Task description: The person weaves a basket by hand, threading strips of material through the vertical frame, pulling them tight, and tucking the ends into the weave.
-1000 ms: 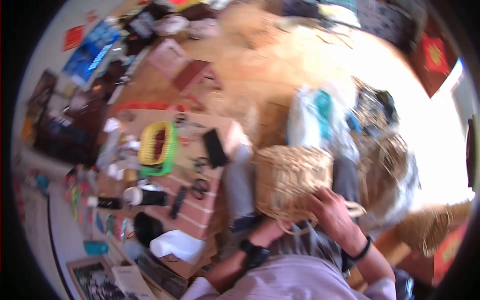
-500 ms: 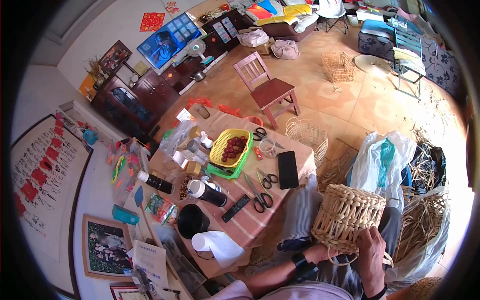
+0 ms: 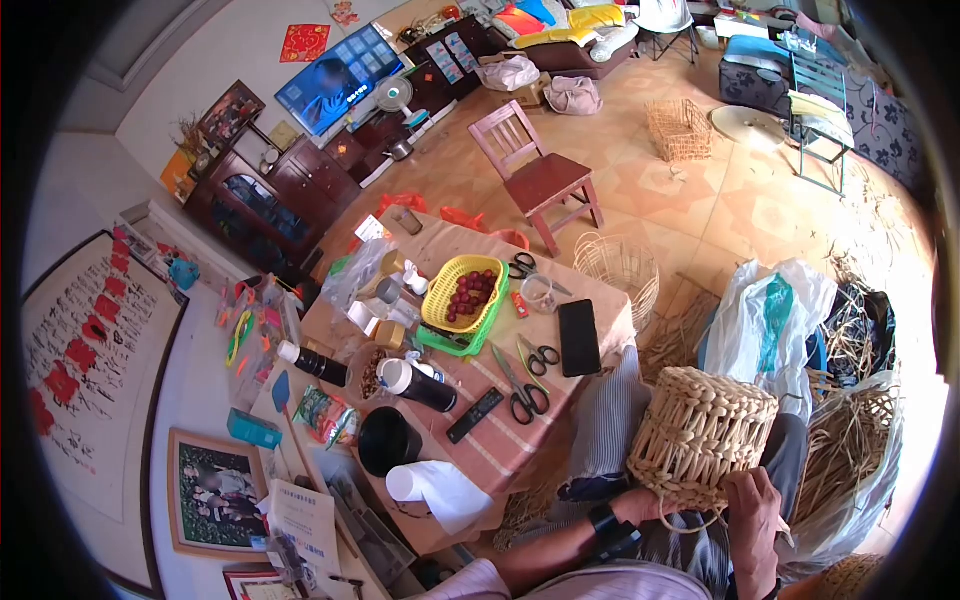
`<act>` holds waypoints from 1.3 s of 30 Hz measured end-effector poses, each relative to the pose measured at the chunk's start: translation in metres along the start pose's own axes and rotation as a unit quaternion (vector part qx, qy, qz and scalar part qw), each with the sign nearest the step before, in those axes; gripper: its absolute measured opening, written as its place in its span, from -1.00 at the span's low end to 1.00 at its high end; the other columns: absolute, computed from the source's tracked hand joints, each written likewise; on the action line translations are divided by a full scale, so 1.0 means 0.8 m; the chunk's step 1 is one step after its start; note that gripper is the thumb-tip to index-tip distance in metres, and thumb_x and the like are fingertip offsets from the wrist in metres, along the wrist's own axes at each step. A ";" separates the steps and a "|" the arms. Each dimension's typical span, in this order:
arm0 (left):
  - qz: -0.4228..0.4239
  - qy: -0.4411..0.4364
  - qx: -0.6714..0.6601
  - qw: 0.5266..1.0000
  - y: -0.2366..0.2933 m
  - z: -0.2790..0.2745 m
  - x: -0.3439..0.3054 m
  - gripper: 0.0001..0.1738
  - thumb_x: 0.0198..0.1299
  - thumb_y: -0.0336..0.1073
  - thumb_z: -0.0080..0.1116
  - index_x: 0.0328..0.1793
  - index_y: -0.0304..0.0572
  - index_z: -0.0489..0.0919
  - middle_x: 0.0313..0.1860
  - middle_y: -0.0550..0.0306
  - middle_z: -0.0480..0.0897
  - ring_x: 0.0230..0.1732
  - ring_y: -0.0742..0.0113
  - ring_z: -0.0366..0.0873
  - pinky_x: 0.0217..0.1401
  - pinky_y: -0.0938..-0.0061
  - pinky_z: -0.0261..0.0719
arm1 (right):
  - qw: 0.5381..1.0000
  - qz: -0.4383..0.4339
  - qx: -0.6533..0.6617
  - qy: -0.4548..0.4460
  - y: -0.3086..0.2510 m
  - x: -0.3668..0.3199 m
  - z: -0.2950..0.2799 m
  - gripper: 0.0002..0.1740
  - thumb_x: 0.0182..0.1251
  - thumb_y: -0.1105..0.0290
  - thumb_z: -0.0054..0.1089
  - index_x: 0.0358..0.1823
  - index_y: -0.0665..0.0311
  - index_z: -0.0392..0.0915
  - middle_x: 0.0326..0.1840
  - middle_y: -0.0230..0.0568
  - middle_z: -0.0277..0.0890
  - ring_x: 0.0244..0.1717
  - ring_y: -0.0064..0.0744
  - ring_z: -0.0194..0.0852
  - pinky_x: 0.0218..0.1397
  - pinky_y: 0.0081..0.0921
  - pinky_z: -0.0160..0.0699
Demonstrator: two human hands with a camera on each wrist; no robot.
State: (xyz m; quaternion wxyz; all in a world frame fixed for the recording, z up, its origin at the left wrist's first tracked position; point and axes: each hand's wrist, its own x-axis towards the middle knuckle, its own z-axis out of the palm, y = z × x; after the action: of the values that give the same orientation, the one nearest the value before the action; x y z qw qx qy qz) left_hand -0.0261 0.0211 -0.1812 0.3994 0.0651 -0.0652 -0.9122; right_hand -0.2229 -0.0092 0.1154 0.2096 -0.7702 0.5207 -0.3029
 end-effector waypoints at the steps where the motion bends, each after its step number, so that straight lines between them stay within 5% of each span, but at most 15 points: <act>1: 0.000 0.005 -0.006 1.000 0.000 -0.006 0.000 -0.38 0.77 -0.17 -0.21 0.79 -0.35 0.16 0.75 -0.22 0.31 0.70 -0.07 0.35 0.78 0.00 0.38 | 1.000 0.003 0.005 0.010 0.003 0.001 0.006 -0.85 0.27 0.60 0.40 -0.19 0.29 0.61 -0.30 -0.08 0.52 -0.28 0.04 0.62 -0.22 -0.09 0.58; 5: -0.017 0.136 -0.044 0.990 -0.003 -0.033 -0.010 -0.36 0.77 -0.14 -0.22 0.78 -0.38 0.15 0.74 -0.29 0.31 0.69 -0.14 0.37 0.73 -0.05 0.45 | 1.000 0.002 0.020 -0.013 0.005 0.004 0.011 -0.85 0.29 0.60 0.37 -0.20 0.31 0.55 -0.28 -0.03 0.52 -0.28 0.10 0.61 -0.22 -0.04 0.55; 9: -0.006 0.054 0.028 0.998 0.010 0.006 -0.008 -0.36 0.77 -0.13 -0.21 0.78 -0.38 0.17 0.72 -0.28 0.34 0.67 -0.13 0.40 0.73 -0.04 0.46 | 0.999 0.015 0.035 -0.016 -0.011 0.020 -0.005 -0.83 0.28 0.60 0.37 -0.19 0.32 0.53 -0.27 -0.01 0.51 -0.27 0.16 0.60 -0.21 -0.01 0.55; 20: 0.004 0.015 0.050 0.999 0.013 0.031 -0.007 -0.37 0.76 -0.12 -0.20 0.75 -0.39 0.21 0.68 -0.28 0.40 0.61 -0.12 0.46 0.70 -0.01 0.50 | 0.997 -0.050 -0.031 -0.056 -0.003 0.013 -0.015 -0.84 0.27 0.55 0.40 -0.21 0.30 0.56 -0.29 -0.01 0.51 -0.28 0.15 0.60 -0.21 -0.02 0.57; 39: 0.035 -0.120 0.038 0.991 0.026 0.081 0.012 -0.40 0.76 -0.13 -0.17 0.71 -0.39 0.30 0.61 -0.24 0.50 0.53 -0.08 0.56 0.67 0.06 0.55 | 0.999 0.041 0.016 0.013 0.001 -0.006 0.000 -0.85 0.25 0.58 0.41 -0.25 0.31 0.58 -0.27 -0.04 0.49 -0.29 0.11 0.62 -0.23 -0.04 0.59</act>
State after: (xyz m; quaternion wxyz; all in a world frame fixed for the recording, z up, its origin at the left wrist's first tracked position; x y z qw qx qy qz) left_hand -0.0287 0.0042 -0.1147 0.4179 -0.0318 -0.1499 -0.8955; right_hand -0.2249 -0.0049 0.1132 0.2275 -0.7406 0.5499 -0.3119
